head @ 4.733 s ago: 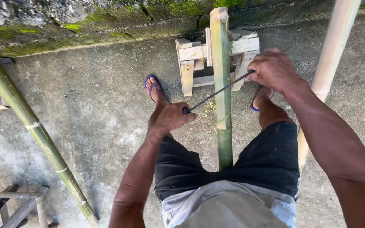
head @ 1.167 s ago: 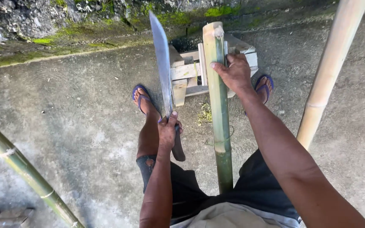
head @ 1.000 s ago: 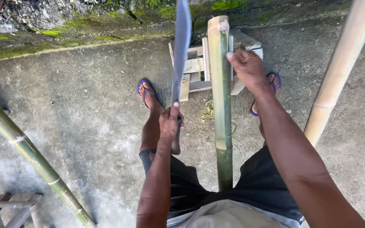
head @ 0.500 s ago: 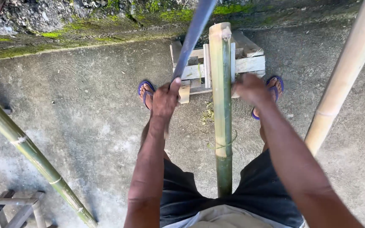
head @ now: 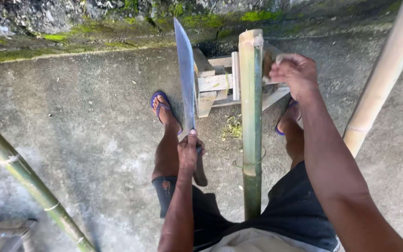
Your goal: Shaping or scraping a bamboo pole using a large knife or machete.
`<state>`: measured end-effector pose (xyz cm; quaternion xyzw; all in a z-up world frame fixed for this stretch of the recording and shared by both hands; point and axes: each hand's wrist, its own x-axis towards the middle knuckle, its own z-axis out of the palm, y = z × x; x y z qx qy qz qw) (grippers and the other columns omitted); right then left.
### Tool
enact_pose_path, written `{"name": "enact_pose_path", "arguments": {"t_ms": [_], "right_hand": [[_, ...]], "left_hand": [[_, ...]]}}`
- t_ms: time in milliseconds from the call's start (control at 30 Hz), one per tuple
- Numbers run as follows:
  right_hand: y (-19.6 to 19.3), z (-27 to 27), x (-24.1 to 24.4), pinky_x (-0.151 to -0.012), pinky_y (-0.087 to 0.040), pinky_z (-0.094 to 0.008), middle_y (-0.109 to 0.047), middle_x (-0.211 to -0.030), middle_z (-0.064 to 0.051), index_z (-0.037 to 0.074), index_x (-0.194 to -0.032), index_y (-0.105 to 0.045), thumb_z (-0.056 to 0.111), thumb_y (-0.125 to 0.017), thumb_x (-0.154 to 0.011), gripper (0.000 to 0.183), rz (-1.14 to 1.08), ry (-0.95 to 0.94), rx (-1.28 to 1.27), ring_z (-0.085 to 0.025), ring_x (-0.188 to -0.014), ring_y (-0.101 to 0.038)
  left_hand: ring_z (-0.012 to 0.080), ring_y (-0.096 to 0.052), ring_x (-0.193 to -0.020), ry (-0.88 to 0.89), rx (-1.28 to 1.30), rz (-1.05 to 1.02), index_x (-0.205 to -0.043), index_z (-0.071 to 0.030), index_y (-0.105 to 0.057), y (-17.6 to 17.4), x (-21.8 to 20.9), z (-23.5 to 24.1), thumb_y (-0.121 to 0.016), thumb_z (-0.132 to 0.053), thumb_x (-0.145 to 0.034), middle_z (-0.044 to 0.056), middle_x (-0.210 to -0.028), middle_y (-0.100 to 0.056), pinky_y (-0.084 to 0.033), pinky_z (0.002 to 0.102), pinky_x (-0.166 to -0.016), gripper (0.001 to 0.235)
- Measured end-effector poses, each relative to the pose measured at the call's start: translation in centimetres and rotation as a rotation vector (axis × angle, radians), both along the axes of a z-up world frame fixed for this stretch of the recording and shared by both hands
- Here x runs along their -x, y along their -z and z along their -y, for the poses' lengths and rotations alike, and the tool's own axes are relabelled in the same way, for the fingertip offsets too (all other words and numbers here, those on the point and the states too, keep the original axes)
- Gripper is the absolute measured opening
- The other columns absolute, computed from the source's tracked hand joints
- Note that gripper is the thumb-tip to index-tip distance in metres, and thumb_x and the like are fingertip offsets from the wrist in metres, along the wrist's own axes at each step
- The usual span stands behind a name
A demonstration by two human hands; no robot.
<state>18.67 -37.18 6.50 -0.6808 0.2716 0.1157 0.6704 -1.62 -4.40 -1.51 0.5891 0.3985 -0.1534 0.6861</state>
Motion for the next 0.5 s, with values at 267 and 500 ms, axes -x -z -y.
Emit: {"name": "enact_pose_path", "arguments": {"t_ms": [267, 500], "right_hand": [[6.5, 2.7, 1.9, -0.077, -0.059, -0.028, -0.065, -0.112, -0.007, 0.009, -0.136, -0.066, -0.005, -0.062, -0.107, 0.033, 0.696, 0.265, 0.123, -0.015, -0.093, -0.062], [-8.3, 0.4, -6.2, -0.105, -0.053, -0.051, -0.052, -0.145, -0.014, 0.020, -0.147, -0.059, 0.035, -0.086, -0.077, 0.076, 0.770, -0.681, 1.365, -0.038, -0.129, -0.053]], "left_hand": [[0.0147, -0.063, -0.051, 0.371, -0.299, 0.028, -0.081, -0.003, -0.066, -2.4, -3.7, -0.2, -0.055, -0.056, -0.102, 0.007, -0.058, -0.064, -0.051, 0.029, -0.049, 0.057], [0.0183, -0.062, -0.058, 1.077, -0.933, 0.278, -0.089, -0.015, -0.075, -6.5, -18.4, 2.1, -0.034, -0.079, -0.101, 0.003, -0.063, -0.062, -0.052, 0.043, -0.060, 0.077]]}}
